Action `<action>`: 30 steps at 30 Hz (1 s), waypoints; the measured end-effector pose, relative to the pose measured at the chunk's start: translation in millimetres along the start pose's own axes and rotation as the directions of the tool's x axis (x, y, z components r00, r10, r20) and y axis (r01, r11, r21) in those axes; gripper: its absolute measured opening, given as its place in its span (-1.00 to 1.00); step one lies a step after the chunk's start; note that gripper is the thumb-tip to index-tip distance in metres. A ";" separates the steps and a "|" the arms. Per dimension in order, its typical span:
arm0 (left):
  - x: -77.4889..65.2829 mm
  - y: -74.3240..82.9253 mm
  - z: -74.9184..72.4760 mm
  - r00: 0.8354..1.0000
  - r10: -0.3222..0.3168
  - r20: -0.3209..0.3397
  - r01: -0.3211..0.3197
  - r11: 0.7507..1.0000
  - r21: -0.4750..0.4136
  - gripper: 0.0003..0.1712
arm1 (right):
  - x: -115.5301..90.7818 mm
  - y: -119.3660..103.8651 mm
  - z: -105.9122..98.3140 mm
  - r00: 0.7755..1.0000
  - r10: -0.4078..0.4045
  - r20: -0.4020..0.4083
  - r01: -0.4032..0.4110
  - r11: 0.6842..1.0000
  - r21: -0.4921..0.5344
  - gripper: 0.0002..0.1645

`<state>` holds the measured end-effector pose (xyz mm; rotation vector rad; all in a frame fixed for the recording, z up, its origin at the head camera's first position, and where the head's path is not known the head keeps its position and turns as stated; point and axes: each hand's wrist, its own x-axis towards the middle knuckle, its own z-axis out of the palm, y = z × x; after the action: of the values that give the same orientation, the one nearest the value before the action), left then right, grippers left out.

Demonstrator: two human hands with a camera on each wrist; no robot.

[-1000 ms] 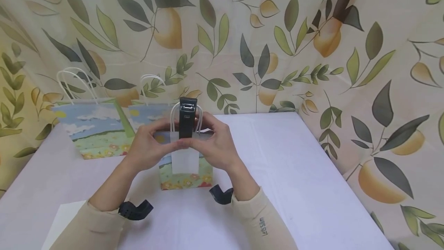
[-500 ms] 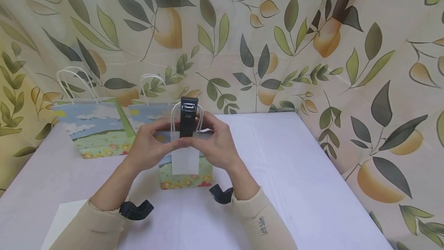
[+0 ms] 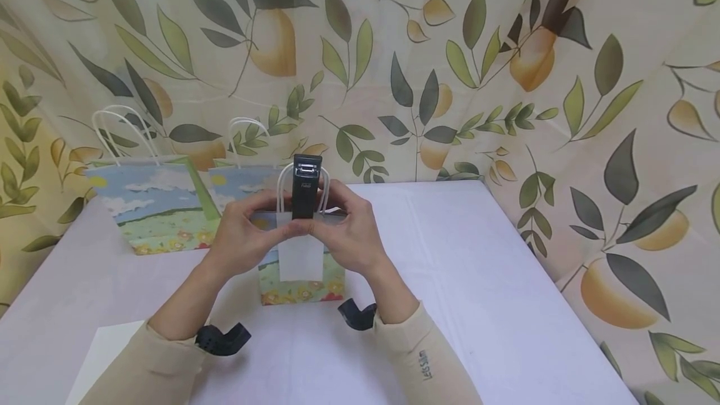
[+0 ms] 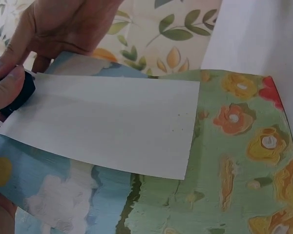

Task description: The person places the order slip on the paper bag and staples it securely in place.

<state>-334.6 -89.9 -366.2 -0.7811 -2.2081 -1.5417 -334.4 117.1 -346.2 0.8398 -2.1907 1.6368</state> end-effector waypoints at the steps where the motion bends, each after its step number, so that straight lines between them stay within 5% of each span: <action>1: 0.2 0.2 -0.5 1.000 0.002 0.000 -0.002 1.000 0.001 -0.52 | 0.6 -0.2 0.1 1.000 -0.003 0.002 0.003 1.000 0.000 -0.27; 10: 0.7 2.0 -6.5 0.999 -0.026 0.029 0.025 0.999 0.027 -0.54 | 3.2 -4.4 -2.7 0.999 -0.012 0.036 0.012 1.000 -0.005 -0.28; 19: 1.1 4.7 -16.0 0.991 -0.067 0.115 0.051 0.989 0.136 -0.32 | 2.6 -5.5 -3.9 0.998 -0.013 0.060 0.014 1.000 -0.001 -0.24; 30: 3.7 4.3 -15.5 0.990 -0.095 0.101 0.080 0.986 0.146 -0.65 | 2.7 -10.4 -18.4 0.995 -0.070 0.069 0.069 0.998 0.017 -0.10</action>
<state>-335.5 -102.3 -355.4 -0.7489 -2.4302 -1.3919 -332.5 131.7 -330.8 0.9797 -2.1727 1.6155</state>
